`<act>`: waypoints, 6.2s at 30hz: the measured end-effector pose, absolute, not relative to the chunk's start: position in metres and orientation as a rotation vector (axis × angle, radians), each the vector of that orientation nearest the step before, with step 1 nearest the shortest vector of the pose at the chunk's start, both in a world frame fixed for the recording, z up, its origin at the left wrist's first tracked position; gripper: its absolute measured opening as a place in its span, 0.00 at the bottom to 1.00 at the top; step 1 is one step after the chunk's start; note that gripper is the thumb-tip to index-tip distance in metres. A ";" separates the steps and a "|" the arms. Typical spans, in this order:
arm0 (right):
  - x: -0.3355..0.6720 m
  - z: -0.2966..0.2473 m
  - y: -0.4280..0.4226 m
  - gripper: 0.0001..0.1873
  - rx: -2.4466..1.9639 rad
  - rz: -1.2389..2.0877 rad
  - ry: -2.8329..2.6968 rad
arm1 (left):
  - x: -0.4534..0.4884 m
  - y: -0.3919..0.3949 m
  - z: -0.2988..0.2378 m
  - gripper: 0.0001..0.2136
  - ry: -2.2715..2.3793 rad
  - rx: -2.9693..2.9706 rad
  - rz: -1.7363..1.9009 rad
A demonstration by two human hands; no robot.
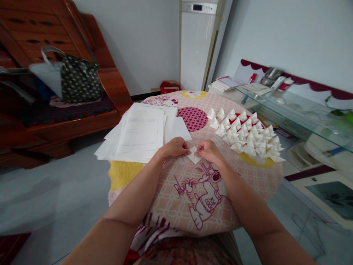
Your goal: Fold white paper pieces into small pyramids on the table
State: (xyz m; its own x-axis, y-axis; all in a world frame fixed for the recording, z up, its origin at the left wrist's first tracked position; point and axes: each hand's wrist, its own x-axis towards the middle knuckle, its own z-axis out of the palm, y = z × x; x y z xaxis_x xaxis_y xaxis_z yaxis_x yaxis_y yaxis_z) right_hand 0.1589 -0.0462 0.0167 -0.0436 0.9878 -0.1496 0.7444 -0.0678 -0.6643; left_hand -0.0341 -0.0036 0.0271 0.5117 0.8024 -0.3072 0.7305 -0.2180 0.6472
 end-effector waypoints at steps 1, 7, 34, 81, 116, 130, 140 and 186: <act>0.159 0.016 -0.046 0.06 -1.851 0.866 -1.826 | -0.034 -0.004 0.027 0.08 1.262 1.995 0.109; 0.157 0.018 -0.047 0.06 -1.877 0.856 -1.825 | -0.030 -0.005 0.027 0.10 1.359 2.220 -0.018; 0.149 0.018 -0.048 0.07 -1.984 0.651 -1.953 | -0.035 0.000 0.018 0.07 1.405 2.185 0.076; 0.184 0.009 -0.039 0.15 -1.550 1.090 -1.261 | -0.012 0.000 0.003 0.08 1.110 1.452 0.980; 0.181 0.020 -0.041 0.07 -1.488 0.869 -1.595 | -0.014 -0.008 0.016 0.03 1.035 1.838 0.873; 0.175 0.025 -0.052 0.10 -1.572 -0.052 -2.306 | -0.011 -0.011 0.010 0.12 1.058 2.731 0.708; 0.180 0.026 -0.062 0.08 -1.522 0.164 -2.635 | -0.015 -0.018 0.015 0.09 1.025 2.697 0.246; 0.183 0.041 -0.054 0.10 -2.102 0.695 -2.025 | -0.008 0.002 0.019 0.09 1.495 2.205 0.209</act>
State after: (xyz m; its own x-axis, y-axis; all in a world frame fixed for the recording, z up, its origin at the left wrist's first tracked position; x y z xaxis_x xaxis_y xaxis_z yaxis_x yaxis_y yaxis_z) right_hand 0.1832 -0.0537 0.0415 -0.0131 0.9736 -0.2280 0.9084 -0.0837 -0.4097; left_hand -0.0080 0.0018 0.0192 0.3966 0.9086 -0.1311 0.8380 -0.3000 0.4558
